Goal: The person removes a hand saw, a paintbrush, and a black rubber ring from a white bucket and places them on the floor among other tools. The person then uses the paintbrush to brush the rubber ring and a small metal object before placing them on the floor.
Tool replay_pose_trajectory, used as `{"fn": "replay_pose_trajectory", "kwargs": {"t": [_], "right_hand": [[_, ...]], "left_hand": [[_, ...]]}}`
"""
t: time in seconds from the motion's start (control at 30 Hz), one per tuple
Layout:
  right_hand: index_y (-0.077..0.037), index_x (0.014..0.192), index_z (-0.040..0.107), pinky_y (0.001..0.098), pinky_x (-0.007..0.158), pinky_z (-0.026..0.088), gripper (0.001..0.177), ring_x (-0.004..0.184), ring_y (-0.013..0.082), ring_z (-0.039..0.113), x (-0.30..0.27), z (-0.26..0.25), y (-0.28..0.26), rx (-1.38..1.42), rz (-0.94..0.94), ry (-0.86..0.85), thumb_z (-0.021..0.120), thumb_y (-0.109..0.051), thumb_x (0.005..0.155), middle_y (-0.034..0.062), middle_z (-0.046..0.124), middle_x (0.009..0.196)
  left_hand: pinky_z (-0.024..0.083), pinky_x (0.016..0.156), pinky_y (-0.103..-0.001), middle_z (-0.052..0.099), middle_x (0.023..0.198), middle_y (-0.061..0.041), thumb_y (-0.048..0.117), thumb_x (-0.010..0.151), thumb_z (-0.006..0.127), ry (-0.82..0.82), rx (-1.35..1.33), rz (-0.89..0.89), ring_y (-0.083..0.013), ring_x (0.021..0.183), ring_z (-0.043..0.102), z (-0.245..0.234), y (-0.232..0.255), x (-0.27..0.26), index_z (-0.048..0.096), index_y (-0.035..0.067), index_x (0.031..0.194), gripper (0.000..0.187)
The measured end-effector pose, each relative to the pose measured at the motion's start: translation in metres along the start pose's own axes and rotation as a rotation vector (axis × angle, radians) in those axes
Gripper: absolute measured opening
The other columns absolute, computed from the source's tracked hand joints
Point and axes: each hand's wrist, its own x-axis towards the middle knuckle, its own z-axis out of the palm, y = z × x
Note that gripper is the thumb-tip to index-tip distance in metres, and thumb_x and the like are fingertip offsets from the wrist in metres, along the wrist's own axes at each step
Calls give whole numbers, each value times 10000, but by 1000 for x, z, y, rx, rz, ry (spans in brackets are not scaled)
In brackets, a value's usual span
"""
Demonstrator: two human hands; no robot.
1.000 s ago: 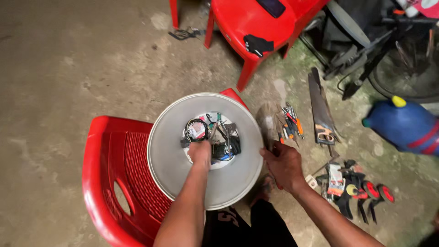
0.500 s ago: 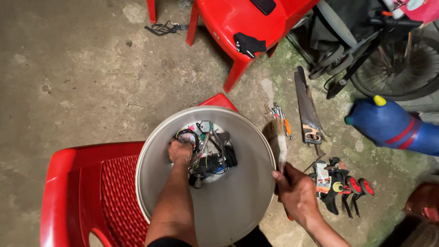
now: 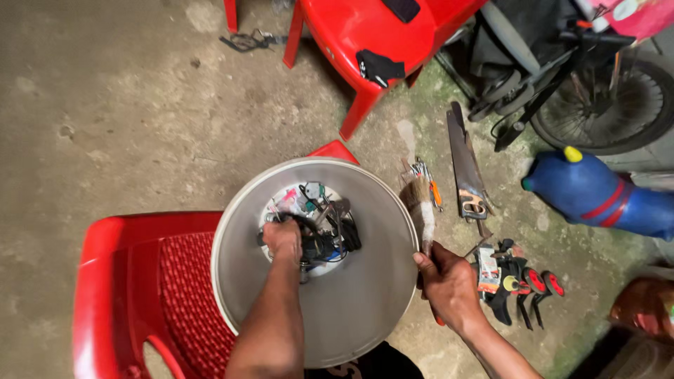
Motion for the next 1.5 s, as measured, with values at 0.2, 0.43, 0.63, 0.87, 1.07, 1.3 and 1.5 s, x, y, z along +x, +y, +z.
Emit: {"fn": "replay_pose_trajectory", "kwargs": {"t": [0.2,0.43,0.63,0.87,1.07,1.3,1.5], "right_hand": [[-2,886,685,354,458,492,283,437,166,582,0,-1,-10,-47,0,-12,657,-275,955,86,637,563],[2,847,710,363,445,479,304,434,161,584,11,-1,-1,20,-46,-72,687,-287,938,90,650,566],[24,842,731,340,446,489,379,419,153,588,14,-8,6,-83,-67,-140,703,-337,952,86,652,564],[-10,1032,749,340,418,457,255,411,146,544,-12,-31,58,98,-16,-231,680,-231,925,57,608,555],[44,1007,785,325,409,404,294,413,135,499,-29,-50,139,205,87,-210,697,-229,945,67,579,546],[21,1107,755,341,390,406,285,398,175,510,-36,-64,186,376,295,-138,691,-192,928,100,602,566],[-15,1146,719,375,358,334,270,399,196,491,-38,-74,151,350,356,-156,672,-202,957,108,598,588]], "left_hand": [[457,534,-408,660,782,-143,-48,725,650,-153,-419,-210,-255,628,594,-6,3,-53,667,-43,830,106],[359,402,-348,606,625,-95,-36,776,745,-357,-620,-299,-203,472,544,-56,12,-133,639,17,725,129],[477,694,-531,640,790,-245,-33,766,706,-120,41,387,-447,764,619,-80,5,-146,644,-55,782,68],[505,1058,-519,560,1322,-347,-32,787,670,-78,474,655,-522,1160,603,-124,15,-173,534,-69,1237,472],[330,1151,-595,12,1663,-302,-122,691,696,13,516,721,-616,1436,182,-146,57,-212,178,106,1602,1072],[216,1094,-770,99,1642,-246,-50,734,728,2,787,772,-578,1474,116,-144,81,-222,245,132,1581,992],[407,1108,-636,714,1224,-163,14,876,658,-151,527,684,-370,1244,627,-129,69,-200,489,98,1503,655]]}}
